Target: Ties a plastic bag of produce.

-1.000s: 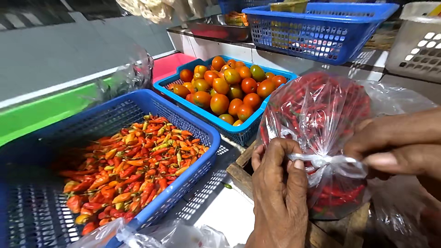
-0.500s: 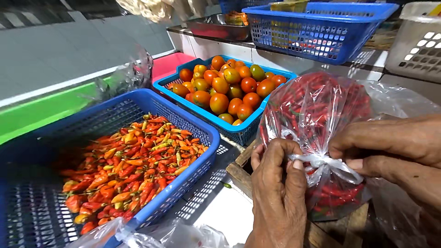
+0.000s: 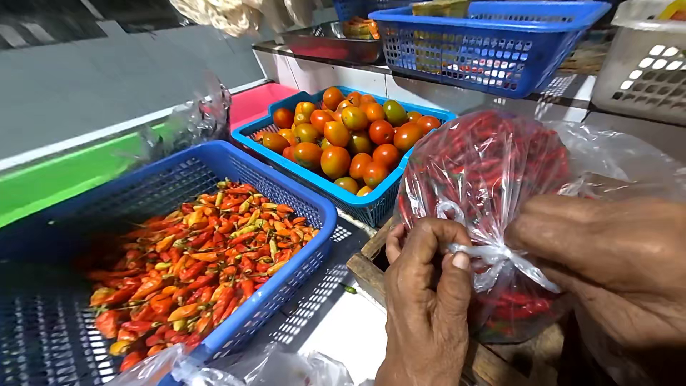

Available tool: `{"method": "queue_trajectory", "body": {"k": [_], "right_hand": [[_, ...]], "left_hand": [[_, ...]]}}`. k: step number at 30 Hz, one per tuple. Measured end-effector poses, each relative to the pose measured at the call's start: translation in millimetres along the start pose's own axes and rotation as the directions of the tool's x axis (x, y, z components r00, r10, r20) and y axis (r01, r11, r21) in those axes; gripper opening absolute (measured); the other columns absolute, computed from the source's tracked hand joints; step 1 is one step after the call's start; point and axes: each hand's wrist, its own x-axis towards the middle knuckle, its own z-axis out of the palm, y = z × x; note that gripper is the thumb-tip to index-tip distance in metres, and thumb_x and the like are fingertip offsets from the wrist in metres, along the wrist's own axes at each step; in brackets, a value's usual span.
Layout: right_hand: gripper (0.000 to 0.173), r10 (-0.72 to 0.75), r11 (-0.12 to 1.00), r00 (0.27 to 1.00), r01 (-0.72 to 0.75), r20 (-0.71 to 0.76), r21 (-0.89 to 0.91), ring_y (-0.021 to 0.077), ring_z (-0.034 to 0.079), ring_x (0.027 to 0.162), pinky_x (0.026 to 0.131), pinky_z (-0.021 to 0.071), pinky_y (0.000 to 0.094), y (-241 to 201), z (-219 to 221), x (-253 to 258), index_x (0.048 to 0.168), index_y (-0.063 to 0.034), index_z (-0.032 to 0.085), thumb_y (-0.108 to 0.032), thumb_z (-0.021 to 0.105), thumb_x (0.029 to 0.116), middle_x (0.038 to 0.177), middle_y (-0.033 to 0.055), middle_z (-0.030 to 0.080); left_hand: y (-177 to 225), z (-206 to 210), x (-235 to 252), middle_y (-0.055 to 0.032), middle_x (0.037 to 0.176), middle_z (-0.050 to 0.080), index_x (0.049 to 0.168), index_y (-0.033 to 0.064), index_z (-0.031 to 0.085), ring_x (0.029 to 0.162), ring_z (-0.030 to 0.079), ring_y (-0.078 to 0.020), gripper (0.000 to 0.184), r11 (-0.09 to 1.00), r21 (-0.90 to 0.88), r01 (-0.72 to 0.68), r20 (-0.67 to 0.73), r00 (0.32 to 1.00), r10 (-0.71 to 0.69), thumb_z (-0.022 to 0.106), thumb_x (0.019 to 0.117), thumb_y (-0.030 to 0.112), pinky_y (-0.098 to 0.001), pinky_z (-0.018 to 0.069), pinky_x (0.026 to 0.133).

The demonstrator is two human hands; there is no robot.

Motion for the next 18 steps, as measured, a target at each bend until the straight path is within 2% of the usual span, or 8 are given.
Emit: {"method": "queue_trajectory", "body": {"k": [3, 5, 8, 11, 13, 16, 18], "right_hand": [[0.024, -0.01, 0.997, 1.0, 0.012, -0.029, 0.078, 0.0012, 0.055, 0.066, 0.055, 0.0419, 0.0183, 6, -4, 0, 0.079, -0.0123, 0.065, -0.016, 0.047, 0.0943, 0.07, -0.0056, 0.056], [0.02, 0.013, 0.987, 0.999, -0.006, -0.046, 0.159, -0.0005, 0.054, 0.069, 0.059, 0.0422, 0.016, 7, -6, -1, 0.078, -0.0111, 0.067, -0.014, 0.052, 0.0913, 0.072, -0.0067, 0.057], [0.014, 0.15, 0.908, 0.985, -0.102, -0.088, 0.407, -0.0039, 0.057, 0.068, 0.06, 0.0454, 0.0107, 9, -19, 0, 0.075, -0.0095, 0.066, -0.006, 0.061, 0.087, 0.071, -0.0083, 0.062], [0.012, 0.229, 0.856, 0.969, -0.156, -0.09, 0.493, -0.0015, 0.059, 0.066, 0.057, 0.0491, 0.013, 20, -25, -10, 0.083, -0.013, 0.069, -0.008, 0.064, 0.0923, 0.075, -0.0085, 0.064], [0.014, 0.243, 0.891, 0.97, -0.211, -0.03, 0.402, -0.0037, 0.056, 0.059, 0.049, 0.0458, 0.0117, 13, -21, 2, 0.075, -0.0154, 0.067, -0.008, 0.061, 0.084, 0.068, -0.0103, 0.062], [0.016, 0.166, 0.977, 0.981, -0.178, 0.1, 0.118, -0.0056, 0.056, 0.067, 0.055, 0.0458, 0.0145, 4, -12, 4, 0.087, -0.0197, 0.069, -0.021, 0.053, 0.0892, 0.074, -0.0142, 0.059], [0.017, 0.14, 0.987, 0.981, -0.149, 0.132, 0.058, -0.0054, 0.055, 0.068, 0.055, 0.0451, 0.0155, 4, -11, 3, 0.09, -0.0217, 0.068, -0.025, 0.051, 0.0902, 0.075, -0.0151, 0.058]], "left_hand": [[0, -1, 1, 0.0096, 0.085, 0.06, 0.103, 0.0166, 0.061, 0.085, 0.058, -0.0005, 0.018, 0.999, 0.039, 0.004, 0.013, 1.0, -0.004, 0.047, 0.1058, 0.027, -0.0387, 0.0399, 0.102], [0, -1, 1, 0.0094, 0.086, 0.06, 0.104, 0.0158, 0.061, 0.086, 0.058, -0.0007, 0.018, 0.996, 0.084, 0.005, 0.024, 1.0, -0.007, 0.046, 0.1056, 0.026, -0.0386, 0.0403, 0.102], [1, -2, 2, 0.0095, 0.083, 0.058, 0.105, 0.0149, 0.06, 0.082, 0.057, 0.0, 0.019, 0.993, 0.115, 0.013, 0.051, 0.999, -0.019, 0.045, 0.1056, 0.027, -0.0398, 0.0388, 0.102], [0, -3, 2, 0.0095, 0.083, 0.058, 0.105, 0.0154, 0.06, 0.081, 0.056, -0.0002, 0.019, 0.994, 0.107, 0.009, 0.059, 0.998, -0.016, 0.045, 0.1055, 0.026, -0.0416, 0.0389, 0.102], [0, -2, 2, 0.0095, 0.083, 0.058, 0.105, 0.0156, 0.06, 0.08, 0.056, -0.0004, 0.018, 0.995, 0.099, 0.016, 0.052, 0.998, -0.021, 0.045, 0.1052, 0.026, -0.0415, 0.0402, 0.102], [0, -2, 2, 0.0096, 0.082, 0.058, 0.104, 0.0155, 0.06, 0.08, 0.056, 0.0, 0.017, 0.996, 0.092, 0.018, 0.045, 0.999, -0.022, 0.045, 0.1048, 0.024, -0.0398, 0.0399, 0.101], [0, -2, 1, 0.0091, 0.083, 0.058, 0.103, 0.0147, 0.061, 0.081, 0.057, -0.0002, 0.019, 0.996, 0.091, 0.007, 0.041, 0.999, -0.011, 0.045, 0.1052, 0.025, -0.0409, 0.0395, 0.103]]}}
